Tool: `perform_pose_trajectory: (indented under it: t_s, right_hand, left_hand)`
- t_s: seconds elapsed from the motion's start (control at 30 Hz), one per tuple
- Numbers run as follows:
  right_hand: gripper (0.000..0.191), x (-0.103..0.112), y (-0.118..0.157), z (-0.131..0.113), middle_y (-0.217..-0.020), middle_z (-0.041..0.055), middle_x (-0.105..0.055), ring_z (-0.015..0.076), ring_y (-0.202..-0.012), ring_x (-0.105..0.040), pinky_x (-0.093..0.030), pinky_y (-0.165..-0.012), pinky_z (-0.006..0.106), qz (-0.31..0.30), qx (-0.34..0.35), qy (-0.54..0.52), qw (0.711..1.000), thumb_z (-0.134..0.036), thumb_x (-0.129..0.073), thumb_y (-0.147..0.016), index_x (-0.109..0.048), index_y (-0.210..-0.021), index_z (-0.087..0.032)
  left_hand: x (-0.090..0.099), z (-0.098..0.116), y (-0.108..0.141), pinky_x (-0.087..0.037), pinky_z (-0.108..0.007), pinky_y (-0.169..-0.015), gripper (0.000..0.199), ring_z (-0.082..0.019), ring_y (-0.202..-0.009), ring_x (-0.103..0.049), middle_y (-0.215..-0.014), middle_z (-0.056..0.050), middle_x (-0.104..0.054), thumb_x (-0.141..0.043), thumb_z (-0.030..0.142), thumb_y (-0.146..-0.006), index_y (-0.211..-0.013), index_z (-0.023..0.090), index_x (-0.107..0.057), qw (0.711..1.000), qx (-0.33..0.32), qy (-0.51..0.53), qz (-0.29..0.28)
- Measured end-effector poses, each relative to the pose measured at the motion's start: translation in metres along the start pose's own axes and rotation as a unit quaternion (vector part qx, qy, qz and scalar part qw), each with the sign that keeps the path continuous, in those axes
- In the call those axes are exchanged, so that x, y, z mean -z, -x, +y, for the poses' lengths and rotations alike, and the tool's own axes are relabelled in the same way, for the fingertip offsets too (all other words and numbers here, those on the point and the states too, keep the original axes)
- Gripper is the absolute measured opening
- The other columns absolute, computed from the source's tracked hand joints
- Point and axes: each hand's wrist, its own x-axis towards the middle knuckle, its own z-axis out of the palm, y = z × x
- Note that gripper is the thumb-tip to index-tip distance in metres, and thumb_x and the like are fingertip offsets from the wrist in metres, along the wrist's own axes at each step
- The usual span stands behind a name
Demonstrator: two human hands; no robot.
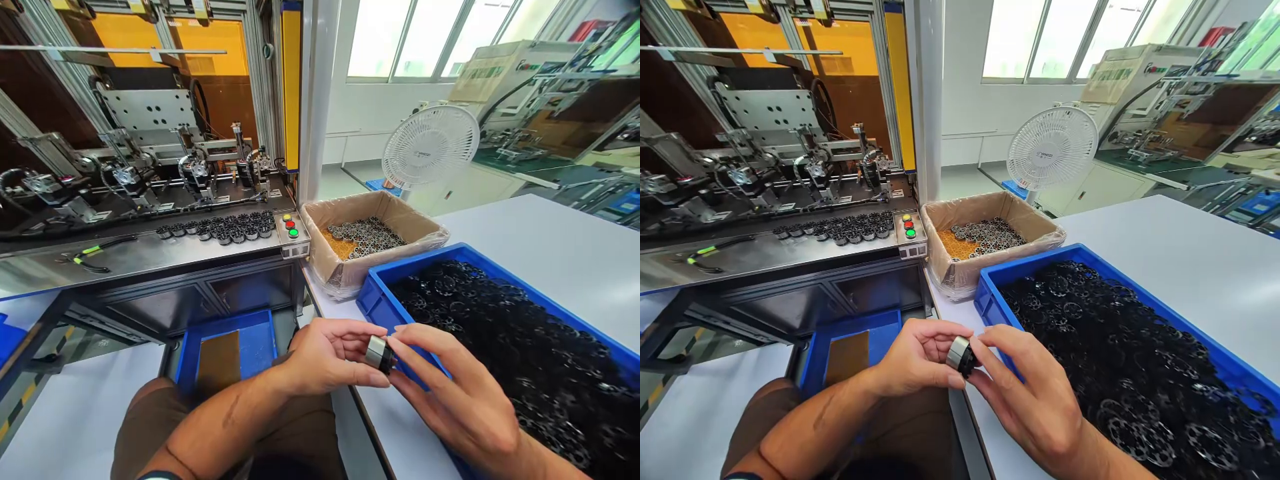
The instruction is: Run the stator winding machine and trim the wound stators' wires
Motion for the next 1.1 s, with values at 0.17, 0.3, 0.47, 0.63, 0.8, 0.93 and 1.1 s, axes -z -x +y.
perform_pose_trajectory:
  t_s: [0.17,0.3,0.47,0.63,0.8,0.93,1.1]
  right_hand:
    - [0.048,-0.001,0.002,0.002,-0.113,0.0146,-0.066,0.0252,-0.107,-0.066,-0.061,-0.089,0.040,-0.013,0.002,-0.002,1.000,-0.009,-0.070,-0.085,-0.059,-0.132,-0.014]
    - [0.038,-0.002,-0.004,-0.003,-0.105,0.0120,-0.069,0.0221,-0.098,-0.068,-0.062,-0.082,0.035,-0.003,-0.009,-0.001,1.000,-0.012,-0.070,-0.087,-0.062,-0.124,-0.015]
    - [0.027,-0.004,-0.012,-0.010,-0.099,0.0141,-0.069,0.0226,-0.094,-0.068,-0.061,-0.080,0.037,0.000,0.007,0.012,1.000,-0.014,-0.065,-0.090,-0.062,-0.117,-0.008]
    - [0.034,-0.005,-0.014,-0.006,-0.107,0.0129,-0.068,0.0207,-0.098,-0.067,-0.061,-0.084,0.034,-0.001,-0.103,-0.084,0.991,-0.027,-0.069,-0.091,-0.062,-0.121,-0.014]
    - [0.026,-0.013,-0.009,0.002,-0.098,0.0062,-0.070,0.0156,-0.088,-0.068,-0.060,-0.079,0.027,-0.032,-0.223,-0.205,0.953,-0.029,-0.066,-0.093,-0.064,-0.116,-0.018]
    - [0.024,-0.018,-0.007,0.000,-0.098,0.0067,-0.070,0.0152,-0.087,-0.067,-0.059,-0.079,0.026,-0.024,-0.195,-0.205,0.959,-0.025,-0.063,-0.094,-0.063,-0.117,-0.016]
    - [0.028,-0.016,-0.007,-0.002,-0.102,0.0030,-0.070,0.0118,-0.085,-0.066,-0.058,-0.078,0.021,-0.037,-0.231,-0.212,0.949,-0.022,-0.062,-0.095,-0.060,-0.123,-0.022]
  left_hand:
    - [0.001,0.002,0.000,-0.059,-0.030,-0.083,0.063,-0.018,-0.085,-0.074,-0.092,-0.006,-0.079,-0.097,0.017,-0.051,-0.111,0.015,-0.076,1.000,0.007,-0.013,0.004]
    - [-0.001,0.000,0.006,-0.058,-0.033,-0.085,0.059,-0.022,-0.089,-0.075,-0.096,-0.009,-0.079,-0.094,0.024,-0.060,-0.116,0.016,-0.075,0.999,-0.015,-0.030,0.009]
    - [-0.006,-0.006,0.017,-0.047,-0.037,-0.109,0.048,-0.025,-0.123,-0.064,-0.130,-0.007,-0.071,-0.077,0.029,-0.084,-0.131,0.028,-0.067,0.991,-0.084,-0.108,0.009]
    - [-0.007,-0.007,0.017,-0.052,-0.041,-0.103,0.045,-0.027,-0.115,-0.067,-0.130,-0.012,-0.070,-0.066,0.035,-0.092,-0.135,0.023,-0.064,0.990,-0.060,-0.131,-0.004]
    - [-0.009,-0.012,0.013,-0.057,-0.032,-0.086,0.042,-0.019,-0.092,-0.069,-0.118,-0.011,-0.072,-0.072,0.039,-0.088,-0.126,0.023,-0.069,0.994,-0.060,-0.091,0.005]
    - [-0.013,-0.015,0.009,-0.055,-0.029,-0.086,0.035,-0.018,-0.093,-0.067,-0.112,-0.010,-0.073,-0.066,0.036,-0.092,-0.122,0.020,-0.071,0.992,-0.067,-0.100,0.026]
    - [-0.013,-0.014,0.010,-0.049,-0.035,-0.103,0.044,-0.025,-0.115,-0.064,-0.123,-0.010,-0.071,-0.068,0.038,-0.091,-0.132,0.021,-0.065,0.983,-0.119,-0.140,0.005]
